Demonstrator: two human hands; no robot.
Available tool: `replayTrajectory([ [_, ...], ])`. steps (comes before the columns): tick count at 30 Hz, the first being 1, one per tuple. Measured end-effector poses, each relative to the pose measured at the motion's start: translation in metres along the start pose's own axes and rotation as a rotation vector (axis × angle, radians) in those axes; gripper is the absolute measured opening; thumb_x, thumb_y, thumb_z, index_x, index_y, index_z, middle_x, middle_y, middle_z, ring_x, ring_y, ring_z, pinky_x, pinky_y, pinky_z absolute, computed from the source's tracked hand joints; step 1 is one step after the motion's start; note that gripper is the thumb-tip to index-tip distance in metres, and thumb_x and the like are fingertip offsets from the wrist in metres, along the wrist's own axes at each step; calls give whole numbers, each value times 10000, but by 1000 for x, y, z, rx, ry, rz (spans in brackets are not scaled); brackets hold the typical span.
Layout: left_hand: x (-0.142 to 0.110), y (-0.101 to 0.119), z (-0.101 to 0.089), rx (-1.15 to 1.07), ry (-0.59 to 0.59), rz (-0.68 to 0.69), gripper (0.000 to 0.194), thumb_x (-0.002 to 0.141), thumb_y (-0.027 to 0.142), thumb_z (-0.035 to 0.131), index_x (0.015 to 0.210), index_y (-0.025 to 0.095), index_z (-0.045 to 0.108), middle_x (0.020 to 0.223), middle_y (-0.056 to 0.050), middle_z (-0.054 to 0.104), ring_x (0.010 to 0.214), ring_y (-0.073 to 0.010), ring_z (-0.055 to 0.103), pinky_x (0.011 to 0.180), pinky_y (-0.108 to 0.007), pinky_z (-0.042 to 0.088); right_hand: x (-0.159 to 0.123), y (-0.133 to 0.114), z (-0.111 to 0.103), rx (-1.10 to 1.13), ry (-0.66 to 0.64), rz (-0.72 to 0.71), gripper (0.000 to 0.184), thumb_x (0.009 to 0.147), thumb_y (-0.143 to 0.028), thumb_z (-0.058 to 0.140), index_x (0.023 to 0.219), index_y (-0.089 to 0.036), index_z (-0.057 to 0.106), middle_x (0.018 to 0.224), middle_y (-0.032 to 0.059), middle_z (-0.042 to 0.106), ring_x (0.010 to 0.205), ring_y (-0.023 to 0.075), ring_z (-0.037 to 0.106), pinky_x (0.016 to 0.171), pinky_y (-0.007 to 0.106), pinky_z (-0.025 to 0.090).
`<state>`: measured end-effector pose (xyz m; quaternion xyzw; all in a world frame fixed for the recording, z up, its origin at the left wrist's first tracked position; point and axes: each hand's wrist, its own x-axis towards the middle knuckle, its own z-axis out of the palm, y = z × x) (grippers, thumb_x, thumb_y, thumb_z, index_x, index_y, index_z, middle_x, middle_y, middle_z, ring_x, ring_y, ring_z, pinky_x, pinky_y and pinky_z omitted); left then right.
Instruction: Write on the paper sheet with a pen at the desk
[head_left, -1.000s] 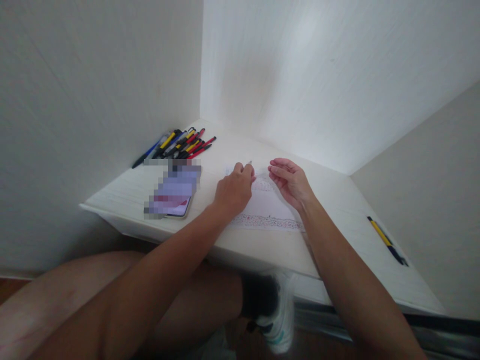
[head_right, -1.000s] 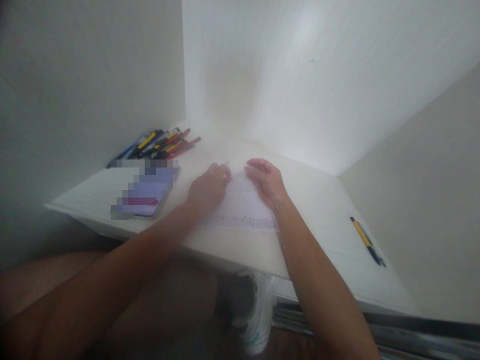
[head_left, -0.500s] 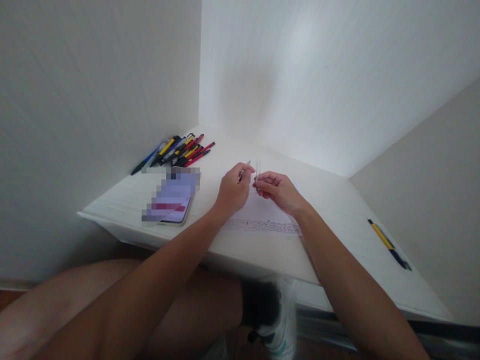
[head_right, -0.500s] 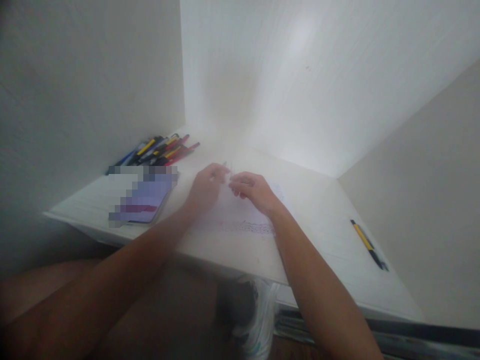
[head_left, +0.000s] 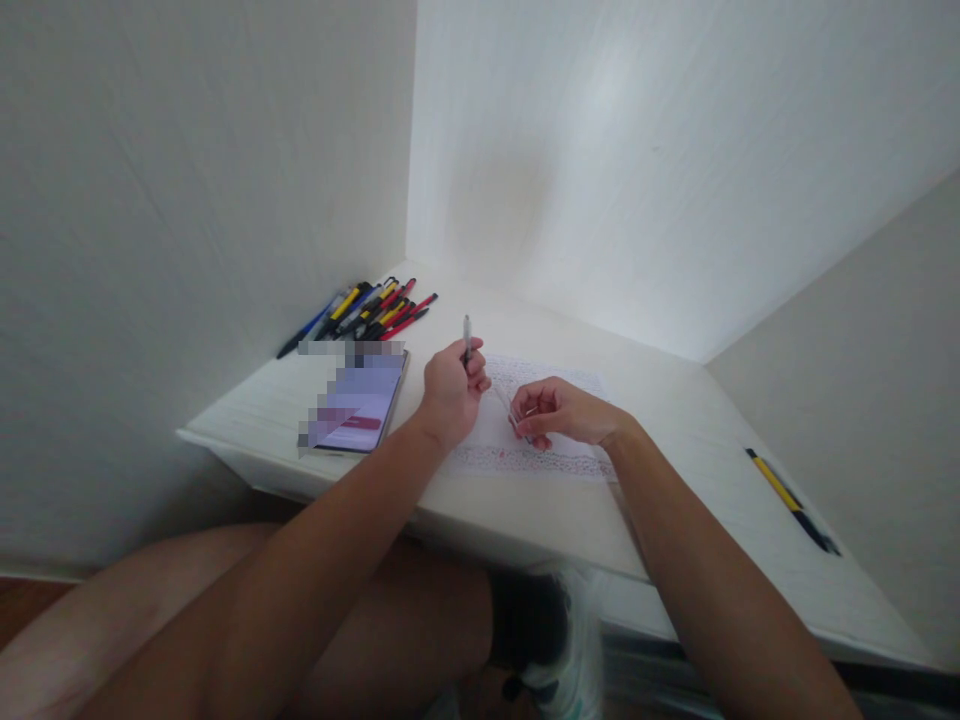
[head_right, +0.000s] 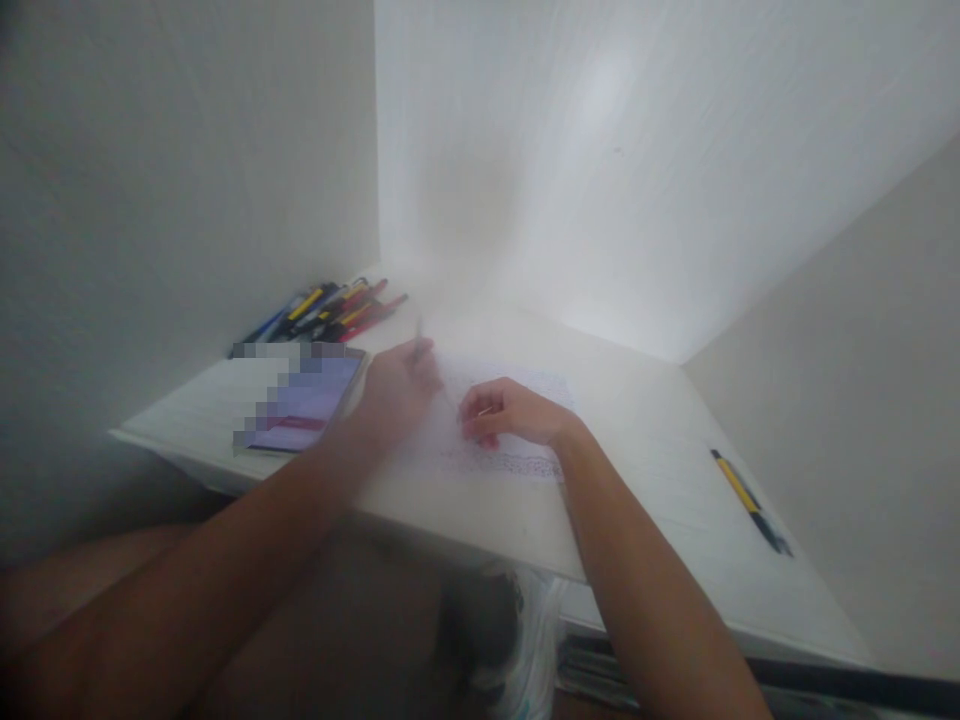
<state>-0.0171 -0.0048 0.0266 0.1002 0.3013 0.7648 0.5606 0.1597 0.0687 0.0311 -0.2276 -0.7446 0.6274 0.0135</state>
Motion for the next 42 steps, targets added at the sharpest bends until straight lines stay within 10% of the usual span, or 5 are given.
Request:
replayTrajectory([
  [8, -2, 4, -1, -79, 47, -150, 127, 893, 107, 416, 787, 168, 449, 524, 77, 321, 370, -55, 206, 383, -205, 110, 5, -4, 14, -29, -68, 58, 221, 793, -303, 793, 900, -152, 674, 731, 0, 699, 559, 109, 641, 518, 231, 517],
  [25, -7, -10, 4, 460, 26, 224, 189, 995, 165, 385, 931, 147, 563, 653, 46, 463, 424, -64, 357, 386, -195, 270, 6, -7, 19, 20, 19, -13, 185, 807, -299, 769, 867, -161, 661, 743, 5, 698, 555, 117, 644, 548, 259, 526],
  [42, -12, -9, -1, 484, -24, 172, 167, 883, 158, 671, 729, 117, 622, 738, -46, 609, 623, -96, 550, 602, -230, 472, 10, 1, -2, -519, 730, -291, 201, 853, -426, 726, 886, -229, 750, 919, 48, 740, 829, 182, 641, 725, 337, 487],
])
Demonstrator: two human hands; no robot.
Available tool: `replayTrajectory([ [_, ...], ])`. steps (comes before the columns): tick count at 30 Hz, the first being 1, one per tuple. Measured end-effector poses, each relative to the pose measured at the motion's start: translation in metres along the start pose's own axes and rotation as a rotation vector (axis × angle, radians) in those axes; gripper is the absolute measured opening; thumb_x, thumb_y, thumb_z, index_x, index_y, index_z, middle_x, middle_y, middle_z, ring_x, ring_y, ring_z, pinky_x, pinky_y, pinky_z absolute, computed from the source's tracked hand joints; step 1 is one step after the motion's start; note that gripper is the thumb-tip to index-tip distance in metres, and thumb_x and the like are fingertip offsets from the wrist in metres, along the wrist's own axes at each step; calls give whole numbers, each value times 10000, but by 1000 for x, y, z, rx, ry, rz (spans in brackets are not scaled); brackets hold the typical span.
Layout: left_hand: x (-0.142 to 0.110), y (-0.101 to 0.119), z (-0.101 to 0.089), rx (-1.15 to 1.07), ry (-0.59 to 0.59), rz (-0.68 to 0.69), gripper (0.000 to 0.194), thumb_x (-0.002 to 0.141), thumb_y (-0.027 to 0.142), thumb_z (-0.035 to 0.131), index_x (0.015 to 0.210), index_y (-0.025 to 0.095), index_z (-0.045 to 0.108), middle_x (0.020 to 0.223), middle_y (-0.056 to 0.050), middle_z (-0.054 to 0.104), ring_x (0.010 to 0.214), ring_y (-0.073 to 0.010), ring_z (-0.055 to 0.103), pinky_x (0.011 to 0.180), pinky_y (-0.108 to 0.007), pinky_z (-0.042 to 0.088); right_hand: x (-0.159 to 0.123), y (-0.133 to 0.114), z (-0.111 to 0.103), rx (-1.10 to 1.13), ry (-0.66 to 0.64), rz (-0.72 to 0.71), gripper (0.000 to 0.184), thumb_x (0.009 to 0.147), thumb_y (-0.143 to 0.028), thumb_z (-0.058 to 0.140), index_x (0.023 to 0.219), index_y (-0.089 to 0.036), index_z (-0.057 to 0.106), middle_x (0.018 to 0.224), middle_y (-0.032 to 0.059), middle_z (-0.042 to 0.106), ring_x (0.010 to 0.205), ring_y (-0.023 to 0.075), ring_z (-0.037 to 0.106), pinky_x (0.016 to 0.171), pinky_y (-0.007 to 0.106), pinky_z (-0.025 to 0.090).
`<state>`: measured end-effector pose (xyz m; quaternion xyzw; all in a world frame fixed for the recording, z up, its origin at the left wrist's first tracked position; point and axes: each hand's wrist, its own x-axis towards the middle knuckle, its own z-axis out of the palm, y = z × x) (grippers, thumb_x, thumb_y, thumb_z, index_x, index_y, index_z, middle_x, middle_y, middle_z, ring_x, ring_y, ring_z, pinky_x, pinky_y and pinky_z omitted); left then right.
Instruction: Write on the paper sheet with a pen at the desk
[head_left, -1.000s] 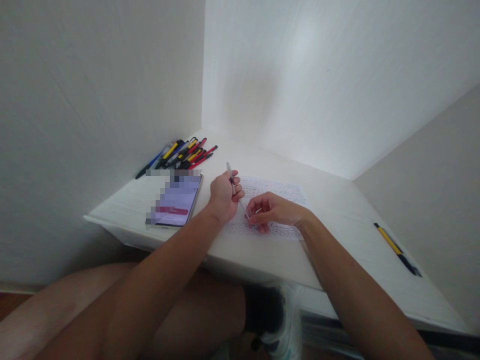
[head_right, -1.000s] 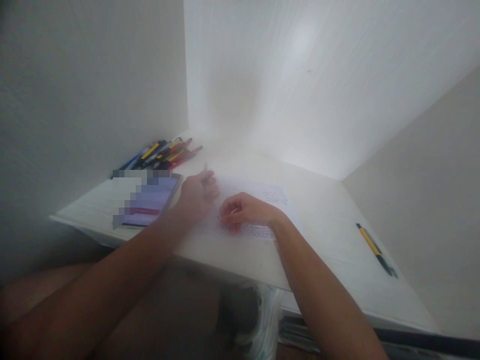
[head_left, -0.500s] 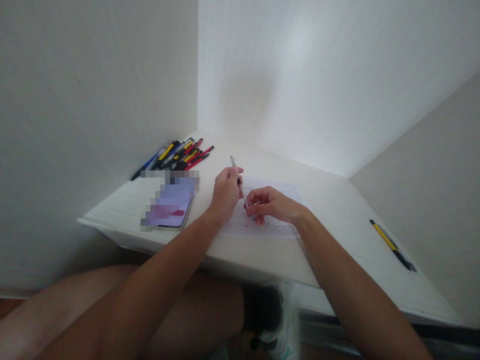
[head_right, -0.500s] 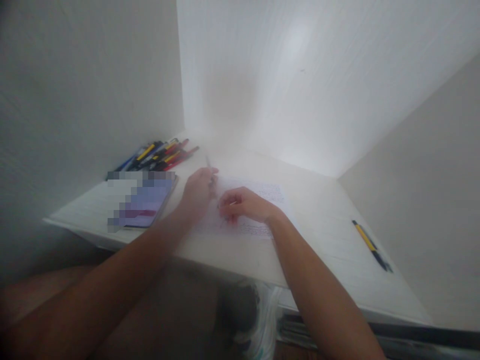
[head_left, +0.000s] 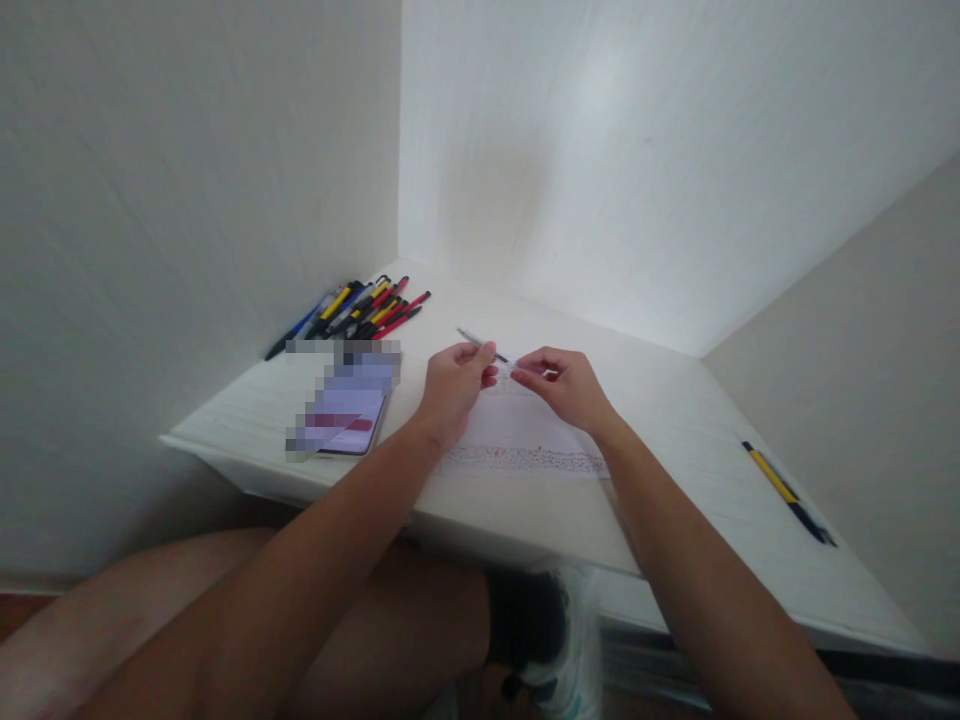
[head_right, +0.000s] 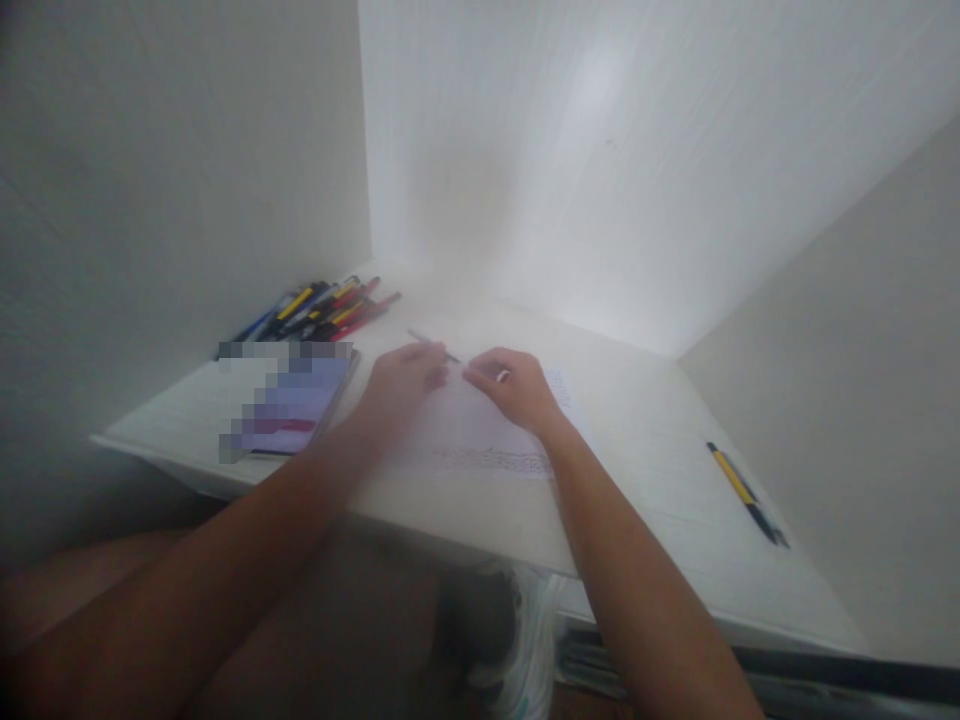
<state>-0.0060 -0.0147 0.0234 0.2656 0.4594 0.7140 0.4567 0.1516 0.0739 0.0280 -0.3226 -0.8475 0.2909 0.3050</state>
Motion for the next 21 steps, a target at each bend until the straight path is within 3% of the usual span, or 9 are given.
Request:
replayTrajectory([
  [3, 0, 0, 0, -37, 5, -3, 81, 829, 82, 696, 818, 115, 623, 796, -47, 641, 659, -101, 598, 631, -228, 497, 0, 3, -2, -52, 101, -72, 184, 866, -405, 724, 955, -249, 761, 974, 51, 737, 874, 191, 648, 733, 344, 496],
  [7, 4, -1, 1, -90, 43, -14, 247, 808, 66, 699, 1006, 145, 574, 816, -44, 673, 667, -137, 661, 635, -251, 532, 2, 4, -4, -86, 166, -111, 143, 865, -367, 731, 963, -269, 768, 991, 49, 724, 896, 195, 644, 719, 345, 499],
  [11, 6, -2, 2, -136, 8, -27, 67, 934, 165, 539, 972, 144, 589, 887, -83, 672, 700, -166, 684, 625, -285, 556, 3, 5, -5, -77, 205, -119, 131, 849, -349, 743, 957, -280, 774, 980, 44, 707, 871, 192, 633, 729, 355, 504],
  [14, 5, -1, 2, -152, 15, -26, 185, 973, 172, 456, 992, 139, 637, 884, -78, 635, 707, -147, 650, 612, -265, 549, 3, 3, -6, -73, 229, -126, 116, 845, -329, 745, 947, -286, 778, 983, 41, 702, 870, 192, 634, 733, 361, 509],
  [21, 12, -3, -3, -210, 92, -12, 157, 958, 199, 584, 809, 163, 620, 860, -82, 630, 776, -137, 601, 699, -248, 546, 2, -2, -8, -69, 259, -153, 105, 841, -315, 749, 930, -278, 790, 963, 43, 695, 840, 183, 635, 699, 348, 501],
])
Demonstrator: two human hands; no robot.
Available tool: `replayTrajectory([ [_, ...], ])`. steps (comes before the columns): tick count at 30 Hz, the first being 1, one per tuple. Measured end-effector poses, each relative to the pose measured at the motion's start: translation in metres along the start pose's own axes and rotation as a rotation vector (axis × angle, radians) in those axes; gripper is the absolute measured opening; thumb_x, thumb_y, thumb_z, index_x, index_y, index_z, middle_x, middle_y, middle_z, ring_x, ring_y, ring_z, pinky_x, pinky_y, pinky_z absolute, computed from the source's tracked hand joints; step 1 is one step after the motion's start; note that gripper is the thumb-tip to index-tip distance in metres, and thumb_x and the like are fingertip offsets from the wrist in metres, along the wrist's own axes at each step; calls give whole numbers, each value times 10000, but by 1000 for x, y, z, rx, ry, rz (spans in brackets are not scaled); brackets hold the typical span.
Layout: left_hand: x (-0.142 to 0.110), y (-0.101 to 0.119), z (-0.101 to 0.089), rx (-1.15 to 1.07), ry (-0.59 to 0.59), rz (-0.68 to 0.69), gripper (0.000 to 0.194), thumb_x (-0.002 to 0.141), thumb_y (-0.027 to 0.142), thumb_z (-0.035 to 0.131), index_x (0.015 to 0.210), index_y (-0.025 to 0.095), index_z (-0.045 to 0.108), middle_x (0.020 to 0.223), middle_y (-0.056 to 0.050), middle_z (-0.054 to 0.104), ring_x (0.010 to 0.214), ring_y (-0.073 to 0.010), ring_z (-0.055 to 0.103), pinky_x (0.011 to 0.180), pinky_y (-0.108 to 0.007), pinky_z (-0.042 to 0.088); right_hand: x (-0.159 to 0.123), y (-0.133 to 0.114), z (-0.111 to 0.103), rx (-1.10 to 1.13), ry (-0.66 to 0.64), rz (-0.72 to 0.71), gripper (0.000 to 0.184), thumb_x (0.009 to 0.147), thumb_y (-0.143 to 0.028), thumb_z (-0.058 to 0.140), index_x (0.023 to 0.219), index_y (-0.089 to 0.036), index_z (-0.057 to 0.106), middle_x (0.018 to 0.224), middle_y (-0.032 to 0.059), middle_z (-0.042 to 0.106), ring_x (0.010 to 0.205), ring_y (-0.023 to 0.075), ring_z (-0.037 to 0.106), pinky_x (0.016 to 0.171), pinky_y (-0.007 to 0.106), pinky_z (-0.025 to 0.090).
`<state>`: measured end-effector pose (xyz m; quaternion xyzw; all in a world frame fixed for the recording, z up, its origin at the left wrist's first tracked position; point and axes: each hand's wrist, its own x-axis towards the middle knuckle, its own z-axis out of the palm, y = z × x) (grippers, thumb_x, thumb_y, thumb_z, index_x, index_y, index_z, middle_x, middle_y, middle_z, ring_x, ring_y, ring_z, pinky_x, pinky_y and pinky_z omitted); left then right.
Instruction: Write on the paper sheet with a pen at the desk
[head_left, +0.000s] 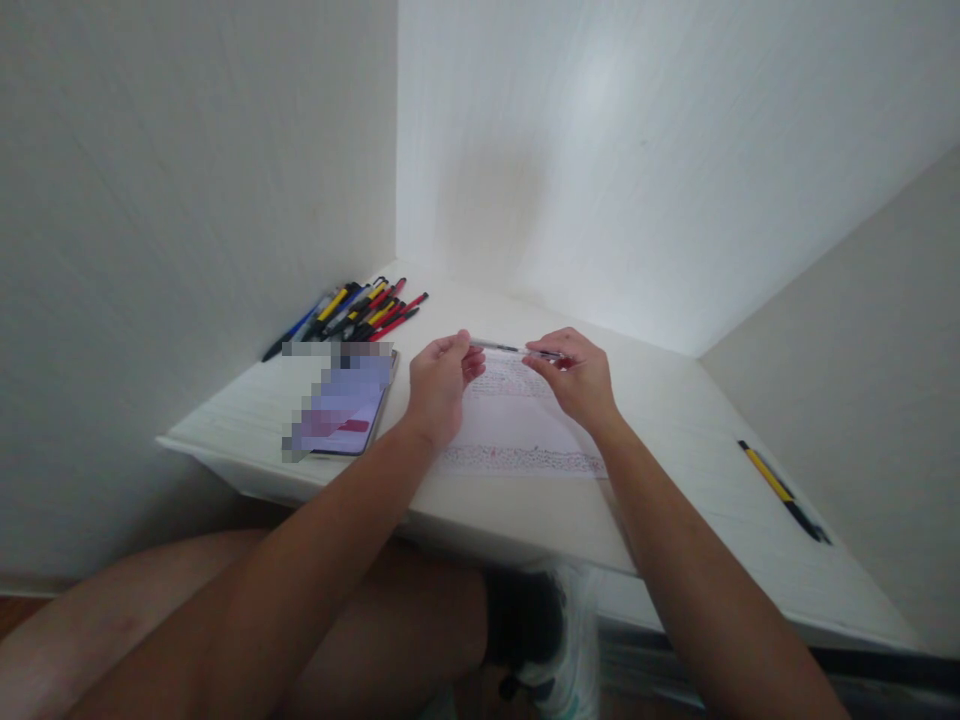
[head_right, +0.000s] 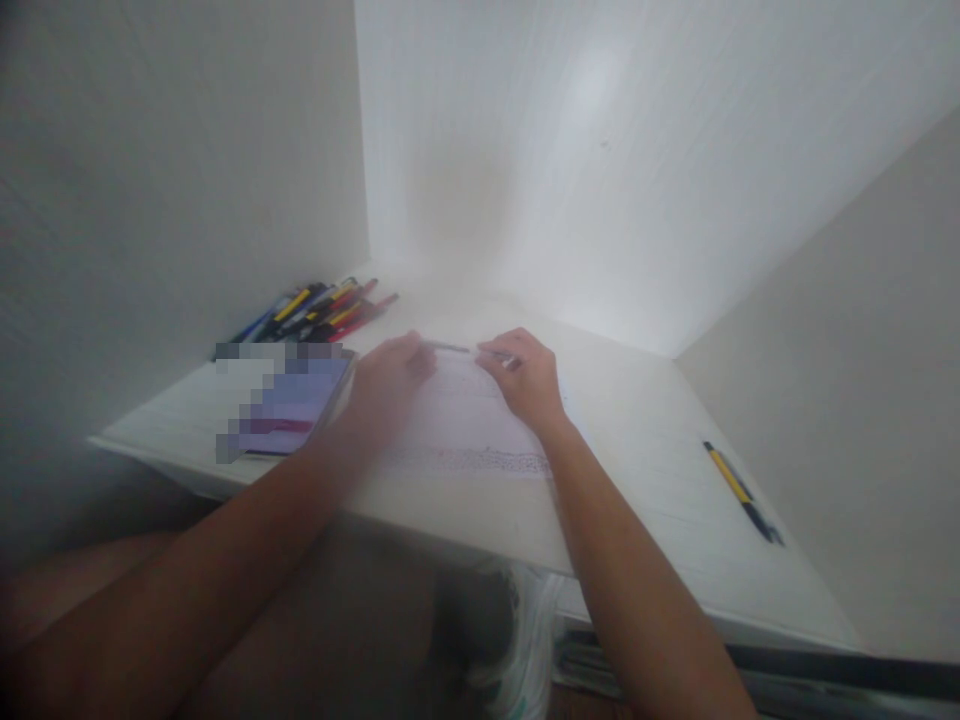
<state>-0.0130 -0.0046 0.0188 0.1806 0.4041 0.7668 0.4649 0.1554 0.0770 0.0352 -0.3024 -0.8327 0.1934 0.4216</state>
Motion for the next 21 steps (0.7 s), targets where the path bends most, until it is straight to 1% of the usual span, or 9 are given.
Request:
replayTrajectory([
  [3, 1, 2, -3, -38, 11, -29, 136, 918, 176, 644, 786, 170, 613, 891, -78, 632, 798, -131, 594, 697, -233, 537, 0, 1, -1, 35, -7, 42, 122, 831, -353, 761, 919, -276, 793, 927, 39, 704, 826, 184, 630, 713, 352, 492],
  [5, -1, 4, -4, -74, 1, -52, 107, 899, 174, 667, 801, 169, 624, 910, -67, 630, 790, -117, 591, 701, -229, 532, 0, 3, -2, 100, -25, 99, 140, 842, -386, 748, 892, -264, 793, 840, 32, 692, 750, 171, 608, 684, 347, 475],
  [8, -3, 6, -5, -79, -99, -48, 31, 891, 171, 665, 861, 172, 663, 962, -62, 637, 807, -110, 600, 747, -243, 530, 1, 5, -4, 196, -68, 195, 211, 879, -428, 701, 855, -235, 783, 732, 22, 655, 619, 138, 537, 596, 323, 422],
  [10, -3, 6, -5, -58, -137, -29, 51, 908, 166, 637, 907, 177, 686, 988, -72, 642, 824, -118, 605, 764, -258, 531, 1, 7, -3, 210, -92, 248, 266, 894, -461, 675, 829, -219, 762, 686, 15, 631, 572, 124, 493, 555, 309, 381],
  [13, -2, 3, -3, -48, -101, -2, 83, 923, 157, 614, 931, 179, 693, 981, -81, 652, 829, -128, 609, 769, -269, 539, 1, 7, 0, 184, -135, 272, 355, 929, -497, 614, 739, -206, 691, 609, -6, 557, 544, 113, 449, 537, 294, 350],
  [16, -2, 2, -1, -71, -66, 39, 6, 884, 171, 693, 883, 168, 688, 959, -70, 664, 844, -128, 607, 793, -249, 536, 0, 7, 4, 162, -176, 248, 423, 971, -485, 545, 666, -200, 610, 564, -16, 509, 536, 107, 435, 536, 281, 338],
  [17, -3, 3, 0, -81, -50, 51, 48, 860, 176, 729, 859, 163, 683, 942, -65, 665, 843, -128, 606, 793, -242, 532, 0, 6, 5, 159, -191, 241, 433, 979, -481, 530, 658, -197, 598, 560, -16, 509, 534, 105, 436, 536, 279, 337],
  [19, -4, 4, -1, -108, -28, 53, 109, 816, 175, 779, 825, 155, 673, 911, -56, 664, 827, -123, 602, 784, -235, 521, -1, 6, 5, 162, -225, 240, 427, 984, -481, 520, 681, -193, 607, 564, -15, 526, 528, 101, 442, 537, 275, 341],
  [21, -5, 5, -2, -142, -20, 30, 129, 803, 181, 791, 812, 154, 665, 891, -49, 657, 804, -118, 600, 761, -236, 510, -2, 5, 5, 184, -269, 260, 397, 984, -487, 515, 755, -190, 644, 561, -17, 541, 515, 100, 445, 532, 273, 344],
])
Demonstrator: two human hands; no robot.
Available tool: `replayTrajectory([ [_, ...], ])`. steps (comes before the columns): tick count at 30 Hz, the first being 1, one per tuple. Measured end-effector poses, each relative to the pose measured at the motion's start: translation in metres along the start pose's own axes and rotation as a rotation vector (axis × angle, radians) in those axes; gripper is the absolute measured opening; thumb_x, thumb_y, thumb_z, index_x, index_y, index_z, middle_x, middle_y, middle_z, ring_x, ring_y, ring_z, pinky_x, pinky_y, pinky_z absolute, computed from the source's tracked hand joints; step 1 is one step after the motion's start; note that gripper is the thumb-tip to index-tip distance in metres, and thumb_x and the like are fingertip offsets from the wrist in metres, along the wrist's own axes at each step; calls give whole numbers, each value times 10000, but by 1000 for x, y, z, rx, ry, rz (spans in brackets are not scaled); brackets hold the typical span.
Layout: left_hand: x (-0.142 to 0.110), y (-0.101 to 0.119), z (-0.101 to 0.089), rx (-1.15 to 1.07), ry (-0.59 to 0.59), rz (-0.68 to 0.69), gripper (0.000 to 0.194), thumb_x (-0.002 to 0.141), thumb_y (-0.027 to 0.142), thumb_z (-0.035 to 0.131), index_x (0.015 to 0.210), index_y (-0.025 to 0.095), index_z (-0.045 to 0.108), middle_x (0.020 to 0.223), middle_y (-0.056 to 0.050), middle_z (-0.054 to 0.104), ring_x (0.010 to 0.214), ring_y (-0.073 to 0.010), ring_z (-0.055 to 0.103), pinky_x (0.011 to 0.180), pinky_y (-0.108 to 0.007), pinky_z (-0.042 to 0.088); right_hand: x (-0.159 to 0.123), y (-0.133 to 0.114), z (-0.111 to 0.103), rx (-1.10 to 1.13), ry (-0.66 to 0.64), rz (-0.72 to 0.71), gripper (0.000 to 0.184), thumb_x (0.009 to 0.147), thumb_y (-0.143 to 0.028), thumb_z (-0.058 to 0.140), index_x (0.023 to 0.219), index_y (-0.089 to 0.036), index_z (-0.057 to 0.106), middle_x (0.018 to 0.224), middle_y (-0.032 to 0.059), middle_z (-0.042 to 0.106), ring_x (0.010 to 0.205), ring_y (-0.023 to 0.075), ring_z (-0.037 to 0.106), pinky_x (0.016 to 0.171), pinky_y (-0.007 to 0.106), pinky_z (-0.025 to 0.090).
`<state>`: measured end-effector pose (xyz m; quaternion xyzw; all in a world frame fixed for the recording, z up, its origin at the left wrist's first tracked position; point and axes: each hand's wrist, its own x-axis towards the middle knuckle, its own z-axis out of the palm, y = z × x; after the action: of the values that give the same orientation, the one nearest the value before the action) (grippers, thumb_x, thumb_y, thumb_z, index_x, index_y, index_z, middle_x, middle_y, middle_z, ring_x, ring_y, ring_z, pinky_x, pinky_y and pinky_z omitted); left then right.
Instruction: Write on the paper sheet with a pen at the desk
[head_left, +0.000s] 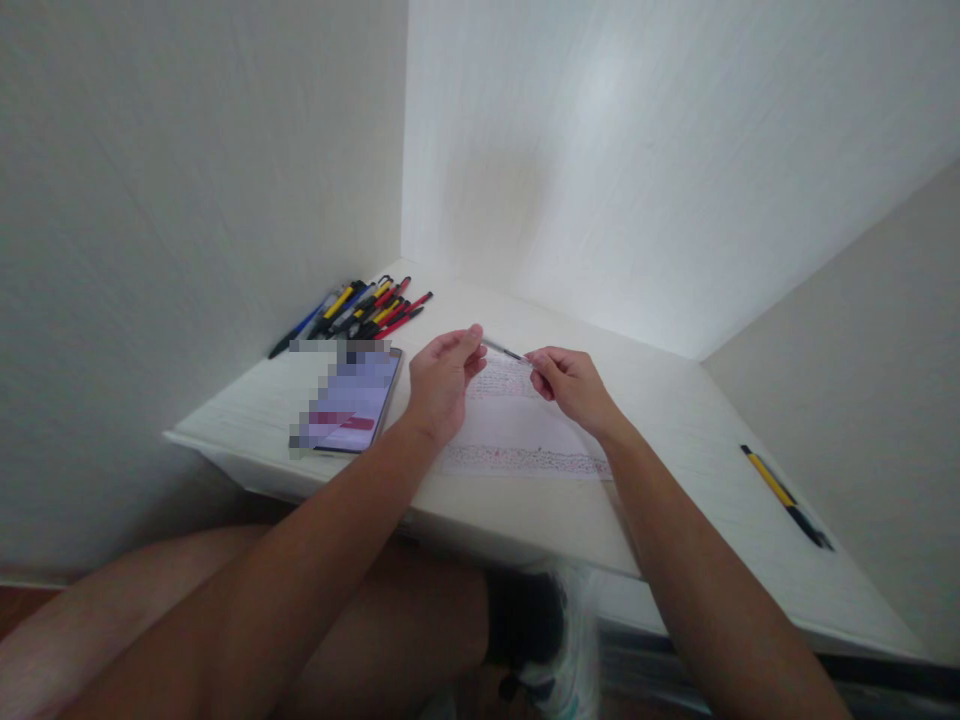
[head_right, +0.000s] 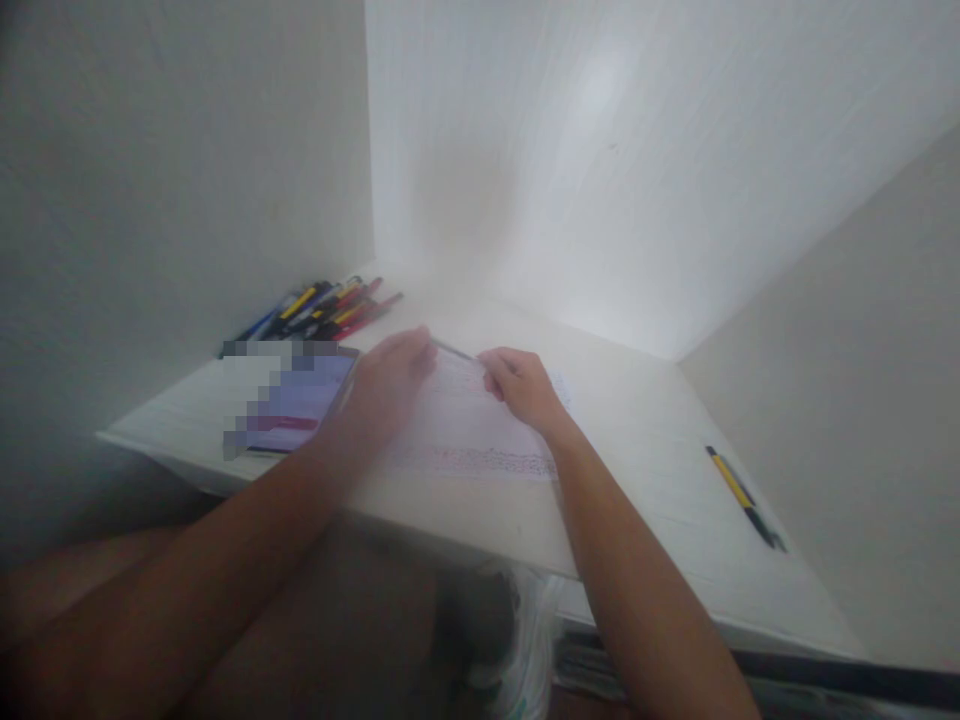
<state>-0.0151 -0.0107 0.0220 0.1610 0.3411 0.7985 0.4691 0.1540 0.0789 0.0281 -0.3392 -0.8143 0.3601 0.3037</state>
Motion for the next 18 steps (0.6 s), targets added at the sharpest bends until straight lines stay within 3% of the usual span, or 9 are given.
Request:
replayTrajectory([
  [5, 0, 2, -3, -39, -105, -45, 65, 831, 169, 731, 832, 160, 667, 971, -51, 660, 837, -120, 616, 768, -250, 504, -4, -3, -2, 126, -112, 78, 382, 1000, -510, 469, 952, -198, 685, 478, -55, 470, 438, 89, 387, 472, 261, 299],
  [8, 1, 1, -1, -29, -119, -40, 33, 842, 147, 705, 827, 160, 679, 1021, -65, 670, 856, -124, 615, 777, -259, 506, -6, -6, -2, 160, -123, 101, 343, 986, -512, 508, 971, -207, 665, 455, -70, 462, 395, 79, 365, 433, 255, 274],
  [11, 2, -2, 2, -5, -83, -12, 53, 819, 155, 745, 823, 165, 693, 989, -70, 683, 841, -131, 609, 778, -266, 519, -6, -9, 1, 167, -149, 109, 276, 941, -482, 606, 900, -208, 613, 511, -43, 592, 388, 85, 462, 416, 250, 314],
  [15, 0, -1, 4, 68, -17, 52, 104, 782, 179, 797, 789, 151, 697, 908, -62, 694, 805, -129, 604, 780, -258, 539, -6, -11, 5, 173, -218, 91, 317, 925, -487, 635, 825, -189, 591, 724, 47, 746, 508, 123, 629, 471, 260, 424],
  [18, -6, 9, 4, 138, -95, 34, 40, 800, 147, 765, 796, 150, 725, 980, -82, 721, 909, -157, 639, 846, -267, 544, -8, -13, 6, 224, -284, 130, 349, 948, -495, 597, 796, -181, 604, 721, 54, 744, 559, 131, 650, 546, 274, 475],
])
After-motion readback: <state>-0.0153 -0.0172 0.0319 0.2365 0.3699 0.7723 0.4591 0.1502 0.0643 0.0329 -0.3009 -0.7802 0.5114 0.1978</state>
